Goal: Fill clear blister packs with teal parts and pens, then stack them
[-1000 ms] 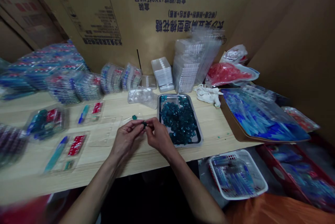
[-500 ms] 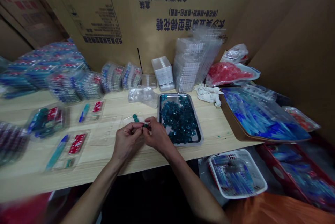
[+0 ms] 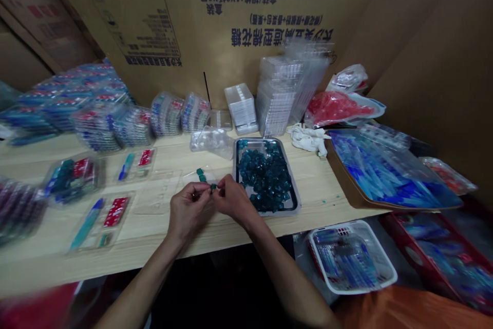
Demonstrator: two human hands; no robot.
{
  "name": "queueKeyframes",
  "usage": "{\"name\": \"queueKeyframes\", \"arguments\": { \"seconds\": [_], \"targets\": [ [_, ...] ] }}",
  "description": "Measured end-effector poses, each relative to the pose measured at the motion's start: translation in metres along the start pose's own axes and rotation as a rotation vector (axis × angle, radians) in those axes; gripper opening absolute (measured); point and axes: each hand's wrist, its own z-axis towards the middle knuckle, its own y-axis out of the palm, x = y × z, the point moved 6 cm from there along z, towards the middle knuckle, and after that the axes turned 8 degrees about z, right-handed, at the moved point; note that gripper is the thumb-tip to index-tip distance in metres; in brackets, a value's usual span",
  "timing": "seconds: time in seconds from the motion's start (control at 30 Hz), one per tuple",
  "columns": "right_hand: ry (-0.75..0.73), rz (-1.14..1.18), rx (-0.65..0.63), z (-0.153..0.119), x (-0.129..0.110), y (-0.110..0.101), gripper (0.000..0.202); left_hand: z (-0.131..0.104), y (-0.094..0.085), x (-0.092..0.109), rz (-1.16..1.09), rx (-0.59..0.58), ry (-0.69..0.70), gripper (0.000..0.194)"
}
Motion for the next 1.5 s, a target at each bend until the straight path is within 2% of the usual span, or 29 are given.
{"name": "queueKeyframes", "arguments": {
  "seconds": [0.13, 0.27, 0.37, 0.47, 0.53, 0.6, 0.7, 0.8, 0.87, 0.97, 1.07, 1.13, 1.23, 1.4, 1.5],
  "targets": [
    [0.024, -0.157, -0.016, 0.001, -0.003, 0.002, 0.004, -0.004, 0.002, 0.005, 0.09, 0.0, 0.094, 0.009],
    [0.013, -0.279, -0.056, 0.005, -0.003, -0.001, 0.009, -0.007, 0.004, -0.003, 0.166, -0.08, 0.121, 0.007],
    [-0.047, -0.345, -0.059, 0.003, -0.007, -0.004, 0.013, -0.005, 0.004, -0.013, 0.056, -0.157, 0.027, 0.009],
    [-0.116, -0.367, -0.087, -0.001, -0.014, -0.001, 0.012, -0.002, 0.005, -0.018, -0.268, -0.243, -0.161, 0.02],
    [-0.153, -0.368, -0.092, -0.004, -0.019, 0.001, 0.011, -0.001, 0.004, -0.018, -0.427, -0.257, -0.274, 0.033],
    [-0.175, -0.352, -0.099, -0.005, -0.023, 0.002, 0.01, 0.002, -0.002, -0.018, -0.44, -0.246, -0.319, 0.039],
    [-0.206, -0.249, -0.126, -0.005, -0.021, 0.0, 0.009, 0.007, -0.013, -0.023, -0.337, -0.226, -0.314, 0.036],
    [-0.203, -0.148, -0.084, -0.004, -0.011, -0.004, 0.018, 0.011, -0.025, -0.033, -0.195, -0.167, -0.23, 0.031],
    [-0.173, -0.12, -0.072, -0.004, -0.002, -0.001, 0.024, 0.012, -0.026, -0.033, -0.012, -0.155, -0.064, 0.021],
    [-0.145, -0.11, -0.079, -0.006, 0.008, 0.01, 0.028, 0.006, -0.011, -0.026, 0.301, -0.196, 0.229, 0.01],
    [-0.142, -0.124, -0.043, -0.007, 0.014, 0.018, 0.028, -0.002, 0.009, -0.027, 0.503, -0.29, 0.384, 0.018],
    [-0.139, -0.124, -0.028, -0.007, 0.016, 0.02, 0.026, -0.006, 0.018, -0.032, 0.592, -0.337, 0.432, 0.021],
    [-0.129, -0.139, -0.038, -0.006, 0.016, 0.022, 0.023, -0.012, 0.024, -0.037, 0.687, -0.342, 0.476, 0.024],
    [-0.104, -0.2, -0.057, -0.004, 0.017, 0.024, 0.022, -0.024, 0.029, -0.035, 0.74, -0.327, 0.519, 0.026],
    [-0.127, -0.18, -0.051, -0.006, 0.02, 0.024, 0.022, -0.038, 0.024, -0.03, 0.75, -0.292, 0.492, 0.021]
  ]
}}
